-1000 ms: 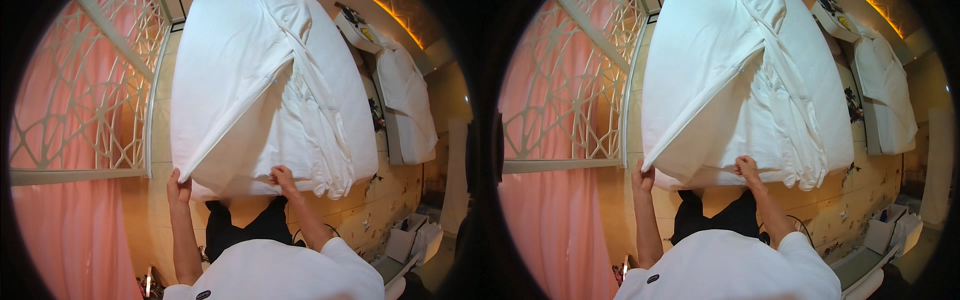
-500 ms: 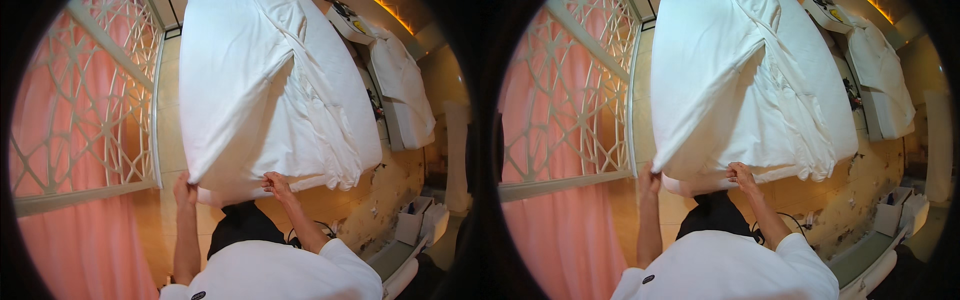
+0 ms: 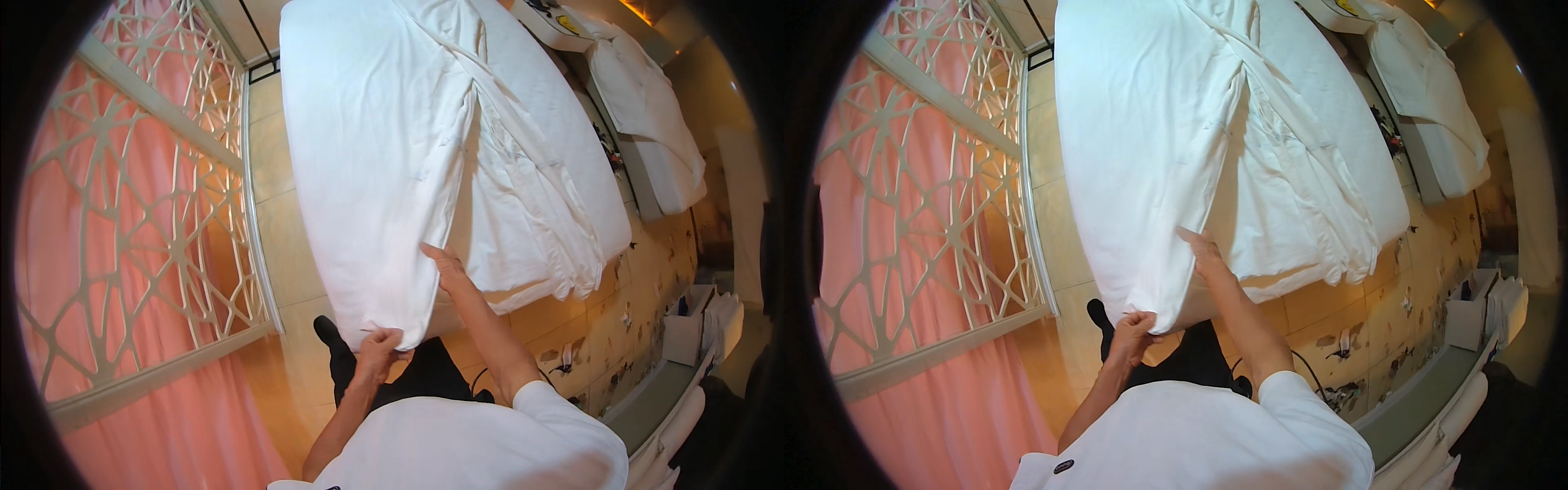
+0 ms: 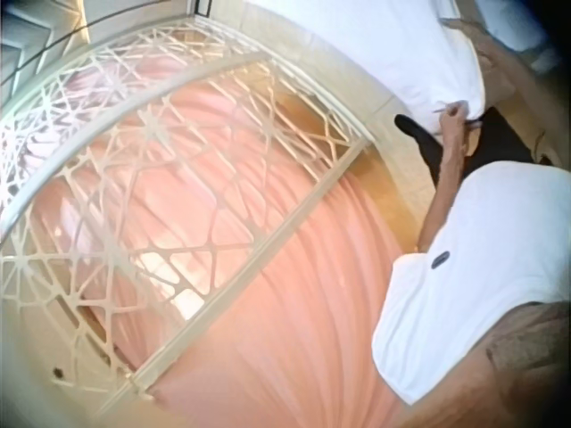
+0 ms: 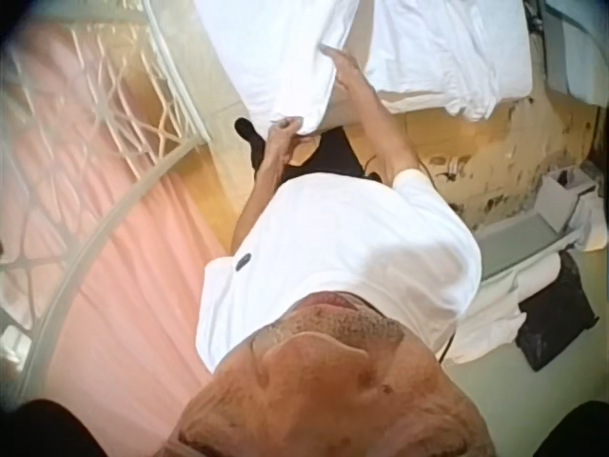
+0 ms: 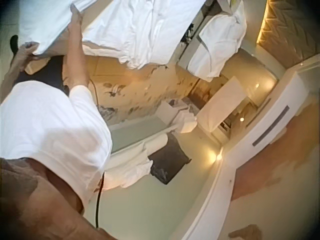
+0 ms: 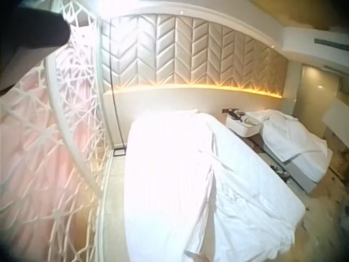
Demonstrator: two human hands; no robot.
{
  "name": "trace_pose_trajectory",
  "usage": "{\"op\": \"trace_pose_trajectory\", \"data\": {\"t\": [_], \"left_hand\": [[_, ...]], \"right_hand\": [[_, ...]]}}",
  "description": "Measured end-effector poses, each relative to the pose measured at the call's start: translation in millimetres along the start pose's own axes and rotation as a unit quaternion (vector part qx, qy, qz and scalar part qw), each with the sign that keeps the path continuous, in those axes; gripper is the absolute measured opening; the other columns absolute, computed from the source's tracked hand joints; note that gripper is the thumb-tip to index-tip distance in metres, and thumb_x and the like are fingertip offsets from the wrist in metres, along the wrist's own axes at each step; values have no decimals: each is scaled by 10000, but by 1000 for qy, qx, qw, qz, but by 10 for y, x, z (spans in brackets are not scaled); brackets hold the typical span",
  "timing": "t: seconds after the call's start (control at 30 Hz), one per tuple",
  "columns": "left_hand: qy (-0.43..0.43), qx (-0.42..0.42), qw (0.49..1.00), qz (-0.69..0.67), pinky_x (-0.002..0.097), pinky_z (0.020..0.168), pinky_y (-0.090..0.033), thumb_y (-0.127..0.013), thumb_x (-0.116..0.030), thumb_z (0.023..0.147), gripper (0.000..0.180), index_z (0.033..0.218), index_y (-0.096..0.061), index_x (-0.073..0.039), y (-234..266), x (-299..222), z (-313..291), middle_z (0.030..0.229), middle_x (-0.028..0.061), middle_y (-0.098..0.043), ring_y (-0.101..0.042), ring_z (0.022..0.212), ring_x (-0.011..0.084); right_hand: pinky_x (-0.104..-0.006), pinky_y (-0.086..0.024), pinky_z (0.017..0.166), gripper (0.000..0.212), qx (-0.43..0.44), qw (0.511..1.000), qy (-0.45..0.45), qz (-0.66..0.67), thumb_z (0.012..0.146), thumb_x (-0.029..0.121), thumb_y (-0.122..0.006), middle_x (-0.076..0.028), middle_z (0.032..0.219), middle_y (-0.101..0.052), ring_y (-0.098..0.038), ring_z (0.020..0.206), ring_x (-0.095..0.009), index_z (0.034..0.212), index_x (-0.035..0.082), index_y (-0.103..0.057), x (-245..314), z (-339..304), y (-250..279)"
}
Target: The person folds a white sheet on a bed, then moves to a nearby table to fold a white quilt and a white towel. The person returns to the bed to spread and smooth the sheet.
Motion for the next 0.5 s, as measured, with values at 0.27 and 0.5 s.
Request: {"op": "trace_pose_trajectory", "data": {"t": [0.27, 0.5], "left_hand": [[90, 184, 970, 128, 247, 569, -517, -598, -185, 861, 300, 1028, -566, 62, 593, -611, 169, 801, 91, -597, -592, 656, 144], [9, 67, 988, 136, 239, 549, -491, -600, -167, 840, 272, 995, -591, 56, 1740, -1138, 378, 760, 62, -581, -573, 627, 136]], "right_hand": [[-404, -497, 841, 396, -158, 978, 21, 137, 893, 194, -495, -205, 1067, -586, -592, 941, -311, 1136, -118, -480, -147, 28, -27], [-321, -475, 796, 363, -257, 943, 197, -73, 873, 190, -512, -161, 999, -588, -572, 886, -235, 1103, -91, -497, 104, -135, -29]]}}
Point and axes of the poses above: each hand's wrist, its own z-axis towards the middle knuckle, its own y-axis out of the back of the hand, x = y × z, the point moved 2 cm from there along z, towards the middle knuckle
